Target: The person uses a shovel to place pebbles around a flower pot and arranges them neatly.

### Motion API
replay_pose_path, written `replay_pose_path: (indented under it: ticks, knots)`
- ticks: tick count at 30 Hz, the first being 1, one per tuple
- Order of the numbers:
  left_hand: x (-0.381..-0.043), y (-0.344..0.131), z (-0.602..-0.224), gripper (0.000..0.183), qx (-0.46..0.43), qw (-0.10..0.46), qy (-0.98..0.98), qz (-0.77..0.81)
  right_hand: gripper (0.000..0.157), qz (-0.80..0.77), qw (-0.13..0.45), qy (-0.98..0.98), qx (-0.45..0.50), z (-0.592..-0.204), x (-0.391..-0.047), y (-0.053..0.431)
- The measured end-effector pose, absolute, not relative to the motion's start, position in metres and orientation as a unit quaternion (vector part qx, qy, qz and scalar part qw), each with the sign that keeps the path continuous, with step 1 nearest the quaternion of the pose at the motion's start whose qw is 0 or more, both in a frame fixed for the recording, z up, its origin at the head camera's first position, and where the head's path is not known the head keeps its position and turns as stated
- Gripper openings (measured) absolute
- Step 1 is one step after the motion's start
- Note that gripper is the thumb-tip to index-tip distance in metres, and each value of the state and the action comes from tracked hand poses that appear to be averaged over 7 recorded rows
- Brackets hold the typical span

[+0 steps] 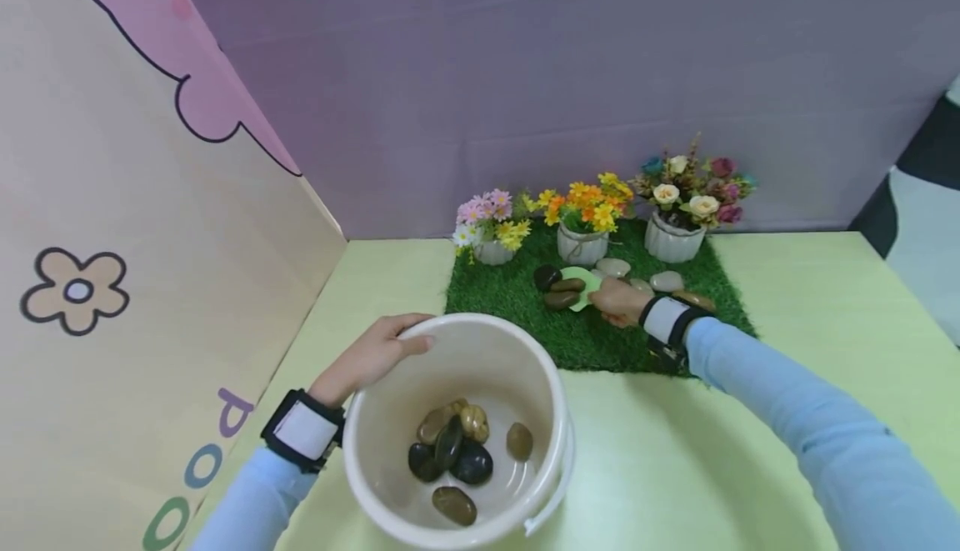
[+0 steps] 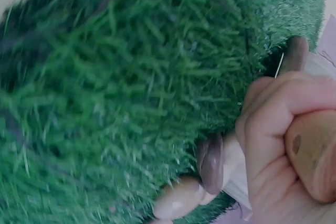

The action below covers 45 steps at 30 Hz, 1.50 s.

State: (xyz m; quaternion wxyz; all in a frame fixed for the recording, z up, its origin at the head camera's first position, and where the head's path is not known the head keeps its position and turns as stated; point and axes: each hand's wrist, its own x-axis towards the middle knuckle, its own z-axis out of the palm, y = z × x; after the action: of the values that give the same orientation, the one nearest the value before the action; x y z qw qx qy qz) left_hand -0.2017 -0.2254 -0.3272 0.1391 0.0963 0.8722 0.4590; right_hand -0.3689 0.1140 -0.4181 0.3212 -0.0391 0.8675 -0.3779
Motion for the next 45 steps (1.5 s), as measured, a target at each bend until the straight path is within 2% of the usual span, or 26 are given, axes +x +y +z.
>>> replay_pose_path:
  ticks: [7,10,14,24,30,40,45]
  knots:
    - [-0.202,-0.225,-0.328,0.046,0.093,0.141,0.872,0.459,0.037,-0.179,0.237,0.95,-0.095,-0.409,-0.367,0.117]
    - [-0.202,-0.225,-0.328,0.046,0.094,0.144,0.872,0.459,0.049,-0.151,0.204,0.962,-0.104,-0.409,-0.369,0.119]
    - [-0.202,-0.226,-0.329,0.046,0.094,0.147,0.872,0.458,0.056,-0.131,0.18,0.969,-0.109,-0.408,-0.37,0.121]
    - [-0.202,-0.227,-0.33,0.045,0.095,0.145,0.873,0.457,0.042,-0.104,0.089,0.976,-0.171,-0.411,-0.359,0.125]
    - [-0.202,-0.227,-0.33,0.045,0.091,0.145,0.871,0.46,0.059,-0.013,0.027,0.975,-0.221,-0.403,-0.36,0.129]
    - [-0.2,-0.229,-0.327,0.045,0.088,0.148,0.865,0.471,0.055,-0.008,0.039,0.973,-0.225,-0.393,-0.352,0.134]
    - [-0.201,-0.229,-0.328,0.045,0.09,0.152,0.863,0.474,0.053,-0.007,0.016,0.974,-0.227,-0.391,-0.348,0.134]
